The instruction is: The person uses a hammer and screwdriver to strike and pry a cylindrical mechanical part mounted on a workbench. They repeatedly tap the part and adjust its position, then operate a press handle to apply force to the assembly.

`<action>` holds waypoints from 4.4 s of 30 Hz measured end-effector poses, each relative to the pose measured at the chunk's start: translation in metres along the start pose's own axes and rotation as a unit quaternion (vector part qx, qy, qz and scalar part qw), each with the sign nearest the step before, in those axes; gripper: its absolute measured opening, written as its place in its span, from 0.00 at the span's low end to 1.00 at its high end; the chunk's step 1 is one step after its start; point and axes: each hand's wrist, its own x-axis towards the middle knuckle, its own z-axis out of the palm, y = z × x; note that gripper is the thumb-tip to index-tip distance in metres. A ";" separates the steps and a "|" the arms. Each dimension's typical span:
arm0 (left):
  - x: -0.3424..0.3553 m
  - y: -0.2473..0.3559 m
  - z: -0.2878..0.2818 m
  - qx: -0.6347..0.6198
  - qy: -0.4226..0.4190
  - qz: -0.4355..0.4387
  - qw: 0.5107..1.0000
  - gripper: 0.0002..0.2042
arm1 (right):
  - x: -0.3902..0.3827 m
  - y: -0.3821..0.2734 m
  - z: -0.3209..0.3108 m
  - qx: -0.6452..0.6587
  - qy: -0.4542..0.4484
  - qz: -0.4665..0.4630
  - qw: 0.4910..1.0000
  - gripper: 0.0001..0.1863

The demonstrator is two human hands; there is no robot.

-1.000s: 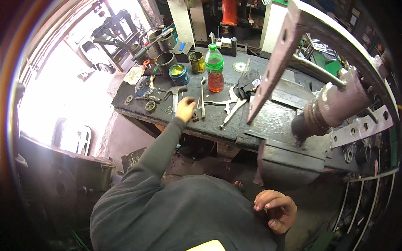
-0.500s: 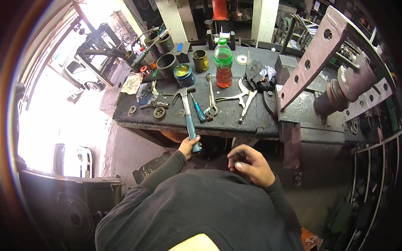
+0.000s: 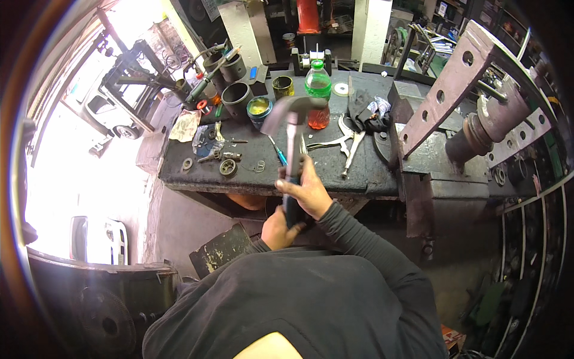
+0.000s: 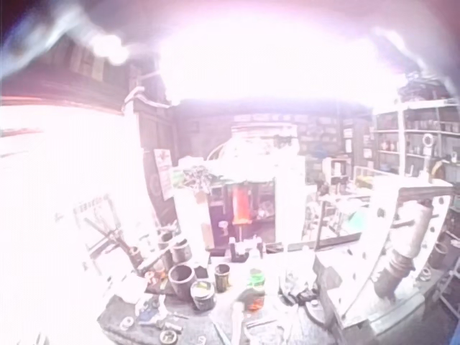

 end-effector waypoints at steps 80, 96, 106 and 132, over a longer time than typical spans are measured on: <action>0.124 0.419 0.117 -0.235 0.098 0.771 0.584 0.11 | -0.361 -0.187 -0.292 -0.104 0.330 -0.279 0.896 0.22; 0.132 0.427 0.109 -0.249 0.037 0.763 0.595 0.11 | -0.371 -0.193 -0.302 -0.115 0.343 -0.302 0.882 0.27; 0.143 0.454 0.086 -0.293 -0.040 0.663 0.687 0.07 | -0.357 -0.317 -0.246 -0.382 0.343 -0.355 0.781 0.31; 0.154 0.459 0.081 -0.368 -0.025 0.601 0.709 0.08 | -0.368 -0.428 -0.174 -0.642 0.333 -0.331 0.606 0.20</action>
